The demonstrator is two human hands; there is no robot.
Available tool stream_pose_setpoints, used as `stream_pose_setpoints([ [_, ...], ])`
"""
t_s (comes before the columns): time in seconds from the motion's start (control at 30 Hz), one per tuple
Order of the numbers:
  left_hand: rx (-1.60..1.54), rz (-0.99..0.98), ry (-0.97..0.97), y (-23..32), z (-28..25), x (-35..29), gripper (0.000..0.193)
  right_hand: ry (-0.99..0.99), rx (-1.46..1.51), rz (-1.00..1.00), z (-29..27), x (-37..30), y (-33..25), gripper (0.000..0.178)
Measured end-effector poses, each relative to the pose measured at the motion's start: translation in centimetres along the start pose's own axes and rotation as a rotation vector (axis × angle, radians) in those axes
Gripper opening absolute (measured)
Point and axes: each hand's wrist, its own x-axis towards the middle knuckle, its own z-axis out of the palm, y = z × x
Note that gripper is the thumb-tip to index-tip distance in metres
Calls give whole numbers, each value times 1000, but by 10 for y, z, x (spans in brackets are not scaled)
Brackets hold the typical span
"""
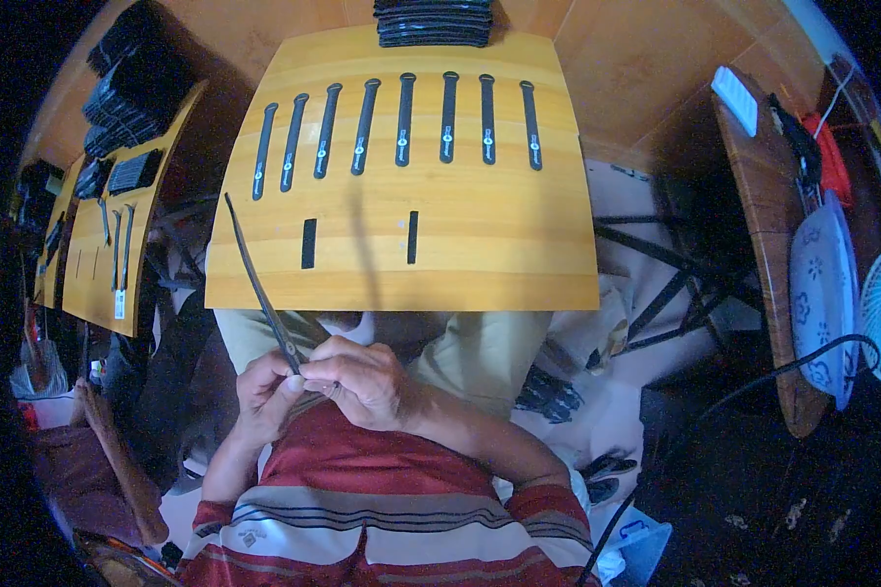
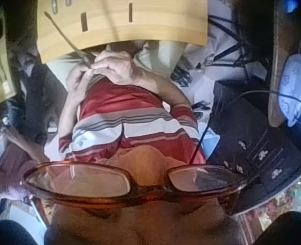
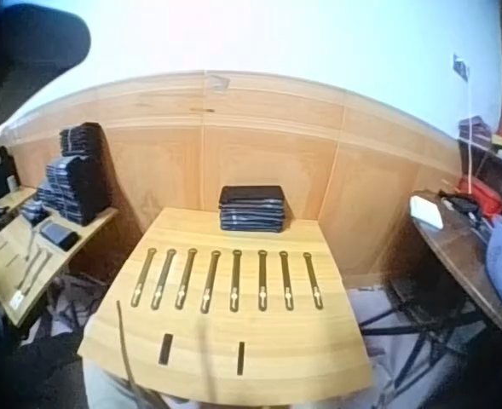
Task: Applying adhesive labels and strips to leather straps using a pointed tool for alignment.
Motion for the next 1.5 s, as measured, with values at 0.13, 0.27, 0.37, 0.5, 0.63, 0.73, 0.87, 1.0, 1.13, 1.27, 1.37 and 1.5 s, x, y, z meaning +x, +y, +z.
stream_pose_setpoints([
  [0.13, -129, -98, -37, 11, -4, -2, 12, -22, -72, -59, -2, 4, -7, 21],
  [0.27, -26, 17, -250, 34, -20, 4, 12, -90, -413, -247, -37, 16, -7, 19],
  [0.37, -86, -35, -323, 51, -34, 5, 11, 73, -887, -237, -117, 54, -6, 12],
  [0.5, -67, -42, -464, 62, -55, -4, 13, 637, -1135, 36, -254, 82, 24, 17],
  [0.63, -49, -1, -422, 69, -64, -20, 13, 898, -1349, 268, -356, 66, 12, 24],
  [0.73, -38, -32, -259, 51, -67, -41, 17, 888, -1298, 328, -356, 43, 4, 24],
  [0.87, -50, -112, -62, 45, -67, -46, 22, 864, -1098, 397, -338, 15, 12, 20],
  [1.0, 9, -97, -40, 49, -68, -34, 27, 878, -1098, 409, -327, -8, 24, 18],
  [1.13, -41, -79, -29, 49, -65, -28, 26, 956, -942, 396, -309, -19, 30, 15],
  [1.27, -65, -95, -25, 52, -62, -24, 26, 979, -887, 396, -296, -24, 30, 14],
  [1.37, -77, -96, -12, 52, -61, -25, 25, 945, -1000, 420, -285, -20, 27, 15],
  [1.5, -89, -99, -10, 50, -60, -24, 25, 888, -1063, 396, -285, -26, 42, 16],
])
